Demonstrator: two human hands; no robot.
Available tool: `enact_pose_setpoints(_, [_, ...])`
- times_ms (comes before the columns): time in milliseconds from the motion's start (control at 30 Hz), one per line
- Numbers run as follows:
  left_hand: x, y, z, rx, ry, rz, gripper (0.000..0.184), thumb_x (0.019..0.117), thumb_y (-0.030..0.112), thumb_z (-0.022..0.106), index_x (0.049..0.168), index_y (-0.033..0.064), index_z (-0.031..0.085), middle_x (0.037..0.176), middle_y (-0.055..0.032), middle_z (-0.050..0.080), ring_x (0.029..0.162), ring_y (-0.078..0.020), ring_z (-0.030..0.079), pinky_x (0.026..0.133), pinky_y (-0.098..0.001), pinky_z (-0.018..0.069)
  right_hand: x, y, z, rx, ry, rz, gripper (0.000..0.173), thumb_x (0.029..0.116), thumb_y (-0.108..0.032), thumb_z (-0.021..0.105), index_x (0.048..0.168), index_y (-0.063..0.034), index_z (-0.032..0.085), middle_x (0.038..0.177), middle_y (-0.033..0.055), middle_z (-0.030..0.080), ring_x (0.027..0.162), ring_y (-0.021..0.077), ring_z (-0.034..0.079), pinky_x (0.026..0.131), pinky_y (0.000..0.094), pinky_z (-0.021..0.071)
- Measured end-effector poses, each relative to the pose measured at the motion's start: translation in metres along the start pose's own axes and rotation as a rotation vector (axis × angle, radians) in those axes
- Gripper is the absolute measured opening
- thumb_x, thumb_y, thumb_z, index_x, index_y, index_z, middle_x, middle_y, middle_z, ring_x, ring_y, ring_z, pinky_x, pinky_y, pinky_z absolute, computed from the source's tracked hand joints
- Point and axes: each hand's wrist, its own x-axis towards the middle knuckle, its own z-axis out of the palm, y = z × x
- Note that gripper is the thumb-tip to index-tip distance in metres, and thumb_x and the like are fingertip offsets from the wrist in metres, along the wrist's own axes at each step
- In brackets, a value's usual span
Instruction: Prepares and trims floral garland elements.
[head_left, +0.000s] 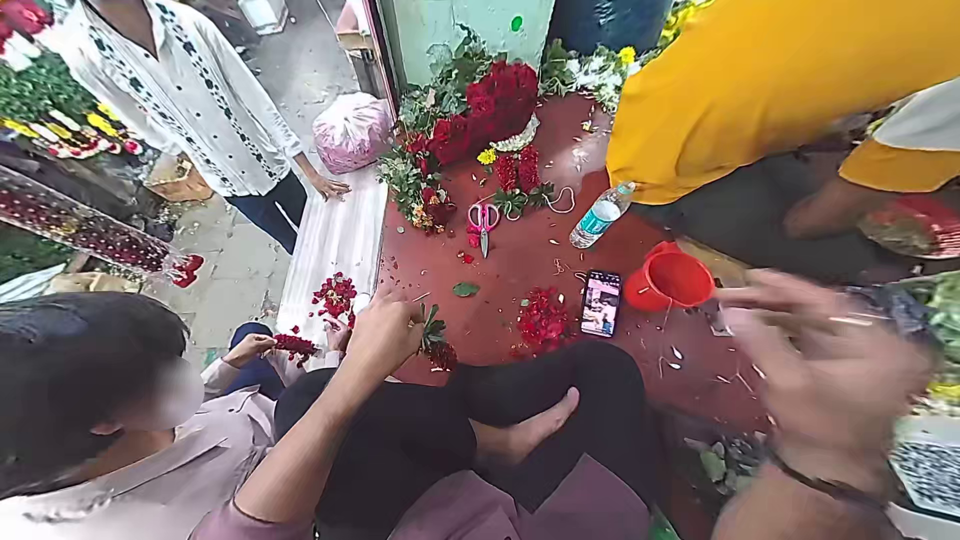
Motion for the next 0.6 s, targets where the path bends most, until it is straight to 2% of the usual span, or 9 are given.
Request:
enact_pose_setpoints(67, [0.006,-0.001,0.002,-0.057,0.098,0.090,0.009,0.0914,0.021,0.073,0.093,0.0131,0.078,0.101,-0.0063,0.070,0.107,-0.0300,0.063,0.086,-0.0545,0.0545,0.004,0.000,0.072,0.153,-0.186,0.056,0.035,0.0957,-0.030,0.065,0.116,-0.0032,0.072,0.111,0.0090,0.073,0.097,0.0138,0.070,0.084,0.0367,0.0590])
enact_pose_setpoints(167, [0.009,0.002,-0.012,-0.325,0.151,0.201,0.011,0.0896,0.017,0.075,0.098,0.0110,0.078,0.102,-0.0032,0.071,0.099,-0.0196,0.064,0.085,-0.0430,0.0555,-0.004,-0.011,0.167,0.412,-0.471,0.085,0.026,0.0954,-0.023,0.065,0.112,-0.0050,0.075,0.106,0.0051,0.075,0.096,0.0111,0.071,0.085,0.0313,0.0597])
enact_pose_setpoints(233, [0.005,0.009,-0.030,-0.619,0.090,0.177,0.010,0.0920,0.011,0.074,0.102,0.0083,0.074,0.099,-0.0021,0.071,0.085,-0.0129,0.068,0.073,-0.0331,0.0603,-0.003,-0.034,0.207,0.546,-0.604,0.089,0.033,0.0941,-0.020,0.067,0.125,-0.0082,0.071,0.113,0.0040,0.074,0.094,0.0114,0.070,0.082,0.0307,0.0595])
enact_pose_setpoints(300, [-0.002,0.017,-0.048,-0.835,0.038,0.140,0.009,0.0960,0.005,0.068,0.103,0.0046,0.073,0.099,-0.0058,0.073,0.081,-0.0152,0.069,0.068,-0.0319,0.0593,0.008,-0.062,0.235,0.653,-0.749,0.081,0.055,0.0909,-0.020,0.072,0.144,-0.0148,0.058,0.121,0.0019,0.071,0.087,0.0111,0.069,0.076,0.0314,0.0593])
enact_pose_setpoints(333, [-0.005,0.021,-0.057,-0.871,0.015,0.118,0.010,0.0976,0.006,0.066,0.104,0.0047,0.072,0.100,-0.0068,0.073,0.079,-0.0157,0.068,0.065,-0.0308,0.0586,0.013,-0.075,0.248,0.706,-0.812,0.073,0.055,0.0893,-0.017,0.075,0.141,-0.0126,0.057,0.110,0.0039,0.072,0.085,0.0132,0.070,0.076,0.0339,0.0611])
enact_pose_setpoints(400, [-0.007,0.025,-0.071,-0.794,-0.002,0.106,0.011,0.0986,0.008,0.065,0.107,0.0056,0.072,0.098,-0.0060,0.073,0.076,-0.0148,0.068,0.061,-0.0291,0.0574,0.024,-0.099,0.267,0.765,-0.875,0.027,0.026,0.0881,-0.012,0.078,0.112,-0.0044,0.068,0.089,0.0022,0.072,0.077,0.0083,0.069,0.073,0.0286,0.0601])
enact_pose_setpoints(467, [-0.010,0.025,-0.080,-0.605,0.004,0.113,0.010,0.0973,0.012,0.070,0.106,0.0070,0.073,0.093,-0.0025,0.073,0.077,-0.0118,0.069,0.064,-0.0298,0.0598,0.033,-0.113,0.274,0.822,-0.914,-0.069,0.023,0.0895,-0.003,0.075,0.112,-0.0059,0.069,0.094,-0.0011,0.071,0.085,0.0021,0.067,0.079,0.0221,0.0587])
enact_pose_setpoints(533, [-0.019,0.026,-0.084,-0.439,0.045,0.125,0.011,0.0948,0.017,0.074,0.103,0.0093,0.074,0.097,0.0006,0.073,0.084,-0.0087,0.070,0.074,-0.0317,0.0616,0.037,-0.117,0.282,0.819,-0.887,-0.122,0.007,0.0889,-0.004,0.072,0.094,-0.0050,0.068,0.077,0.0006,0.066,0.066,0.0040,0.061,0.059,0.0231,0.0526])
enact_pose_setpoints(600, [-0.034,0.030,-0.084,-0.411,0.154,0.178,0.014,0.0939,0.019,0.074,0.103,0.0085,0.074,0.110,-0.0009,0.072,0.100,-0.0089,0.069,0.086,-0.0327,0.0611,0.045,-0.128,0.274,0.754,-0.873,-0.140,0.015,0.0911,-0.016,0.071,0.078,-0.0092,0.066,0.062,-0.0012,0.060,0.050,0.0042,0.053,0.045,0.0234,0.0424])
